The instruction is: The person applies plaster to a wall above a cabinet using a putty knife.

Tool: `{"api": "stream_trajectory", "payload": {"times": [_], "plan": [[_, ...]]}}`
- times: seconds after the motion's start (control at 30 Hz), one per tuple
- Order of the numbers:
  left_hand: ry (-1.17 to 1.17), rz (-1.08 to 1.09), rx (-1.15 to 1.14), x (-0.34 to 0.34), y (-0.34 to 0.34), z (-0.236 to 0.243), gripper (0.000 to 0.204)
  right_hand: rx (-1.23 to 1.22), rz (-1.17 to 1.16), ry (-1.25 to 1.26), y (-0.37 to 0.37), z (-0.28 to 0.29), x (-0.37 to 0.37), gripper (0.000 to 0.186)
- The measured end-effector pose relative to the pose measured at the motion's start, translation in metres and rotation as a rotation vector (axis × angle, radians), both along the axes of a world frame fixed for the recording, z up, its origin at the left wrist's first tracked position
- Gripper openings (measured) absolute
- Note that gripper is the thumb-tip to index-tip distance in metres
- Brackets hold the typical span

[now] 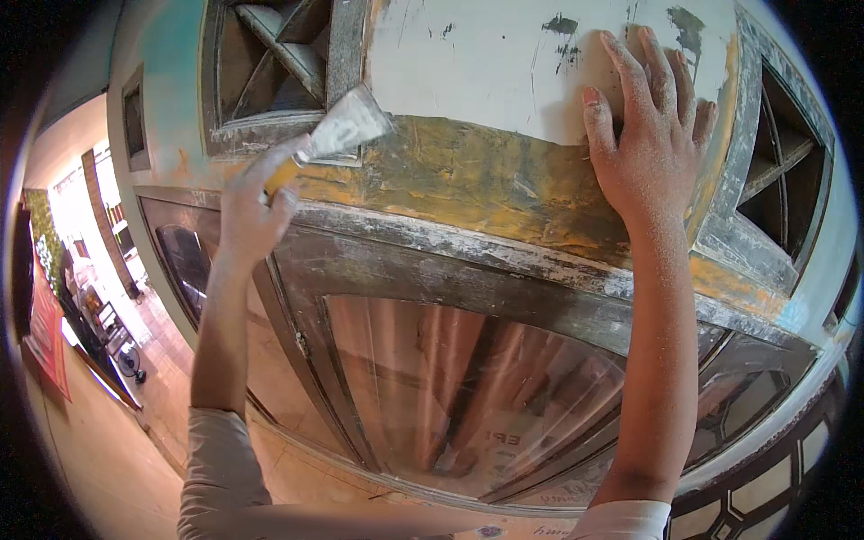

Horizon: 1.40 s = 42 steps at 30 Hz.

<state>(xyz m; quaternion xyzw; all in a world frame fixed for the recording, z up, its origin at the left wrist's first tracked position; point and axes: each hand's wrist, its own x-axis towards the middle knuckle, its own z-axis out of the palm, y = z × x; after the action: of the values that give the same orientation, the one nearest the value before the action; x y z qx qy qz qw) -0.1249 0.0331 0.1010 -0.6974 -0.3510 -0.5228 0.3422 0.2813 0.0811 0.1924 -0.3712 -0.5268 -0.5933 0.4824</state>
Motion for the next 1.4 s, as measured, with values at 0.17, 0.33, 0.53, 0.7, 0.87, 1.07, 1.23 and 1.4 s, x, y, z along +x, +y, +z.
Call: {"api": "stream_trajectory", "payload": {"times": [0.17,0.33,0.53,0.7,0.87,1.07,1.23,1.4], "plan": [[0.133,0.101,0.027,-0.026,0.004,0.039,0.052,0.006,-0.022,-0.002,-0.002,0.001,0.002,0.05],[0.228,0.245,-0.004,-0.039,-0.001,0.066,0.042,-0.006,-0.021,-0.001,-0.005,0.0,0.0,0.051],[0.357,0.382,0.105,-0.056,0.013,0.097,0.031,-0.03,-0.071,0.005,-0.007,-0.002,-0.005,0.052],[0.323,0.329,0.109,-0.075,0.028,0.105,0.029,-0.036,-0.073,0.004,-0.007,-0.004,-0.003,0.052],[0.278,0.285,0.205,-0.07,0.03,0.107,0.027,-0.039,-0.075,0.003,-0.007,-0.004,-0.005,0.053],[0.346,0.243,0.183,-0.049,0.017,0.119,0.024,-0.041,-0.064,0.016,-0.007,-0.005,-0.008,0.053],[0.379,0.442,0.07,-0.035,-0.001,0.125,0.03,-0.05,-0.06,0.013,-0.008,-0.005,-0.007,0.053],[0.357,0.483,0.037,-0.046,-0.003,0.123,0.031,-0.055,-0.064,0.011,-0.007,-0.006,-0.008,0.053]]}}
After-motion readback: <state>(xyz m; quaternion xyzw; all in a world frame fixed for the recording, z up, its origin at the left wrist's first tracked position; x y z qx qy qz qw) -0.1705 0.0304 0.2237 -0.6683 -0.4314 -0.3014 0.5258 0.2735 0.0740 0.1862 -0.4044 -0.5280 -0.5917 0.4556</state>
